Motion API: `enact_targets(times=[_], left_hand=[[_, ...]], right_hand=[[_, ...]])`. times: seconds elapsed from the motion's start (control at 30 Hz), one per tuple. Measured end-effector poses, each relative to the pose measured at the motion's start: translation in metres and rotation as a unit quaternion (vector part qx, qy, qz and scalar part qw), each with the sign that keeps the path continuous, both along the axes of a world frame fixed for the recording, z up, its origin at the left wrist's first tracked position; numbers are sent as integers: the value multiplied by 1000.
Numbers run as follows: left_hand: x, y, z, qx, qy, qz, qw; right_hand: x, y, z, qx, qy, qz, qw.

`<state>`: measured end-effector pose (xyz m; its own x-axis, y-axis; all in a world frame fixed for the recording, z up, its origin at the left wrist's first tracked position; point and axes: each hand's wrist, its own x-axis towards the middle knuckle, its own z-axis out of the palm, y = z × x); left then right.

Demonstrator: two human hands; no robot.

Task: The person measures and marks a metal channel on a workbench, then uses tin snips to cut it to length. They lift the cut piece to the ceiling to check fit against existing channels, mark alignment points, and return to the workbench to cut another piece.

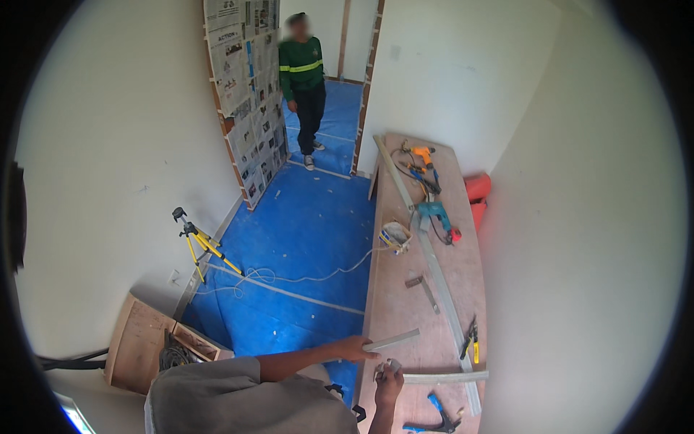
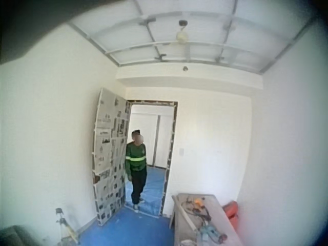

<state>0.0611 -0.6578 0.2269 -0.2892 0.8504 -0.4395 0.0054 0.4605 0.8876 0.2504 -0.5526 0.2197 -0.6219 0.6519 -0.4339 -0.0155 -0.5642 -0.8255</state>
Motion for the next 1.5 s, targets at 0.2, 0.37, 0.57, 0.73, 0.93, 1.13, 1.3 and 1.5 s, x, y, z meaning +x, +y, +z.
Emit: enact_targets(times=[0.2,0.37,0.57,0.73,0.93,1.13,1.3,1.5], left_hand=[[-55,-21,12,-2,28,19,999],[-99,-60,26,-14,51,22,998],[-132,-108,39,-7,-18,49,999],[-171,-130,44,-17,-6,79,997],[-163,-160,41,-40,32,107,993],[-146,-186,19,-41,133,136,981],[-144,-201,8,-43,94,142,984],[-145,-208,3,-37,87,146,985]], right_hand=[[-46,-21,17,-31,-4,36,999],[-96,-46,15,-27,18,60,998],[-144,-66,2,-31,22,74,997],[-181,-82,-4,-19,16,95,995],[-202,-97,-8,37,-3,131,991],[-212,-115,-21,38,-40,174,983],[-212,-129,-19,-48,-32,162,985],[-215,-137,-13,-45,-42,158,986]])
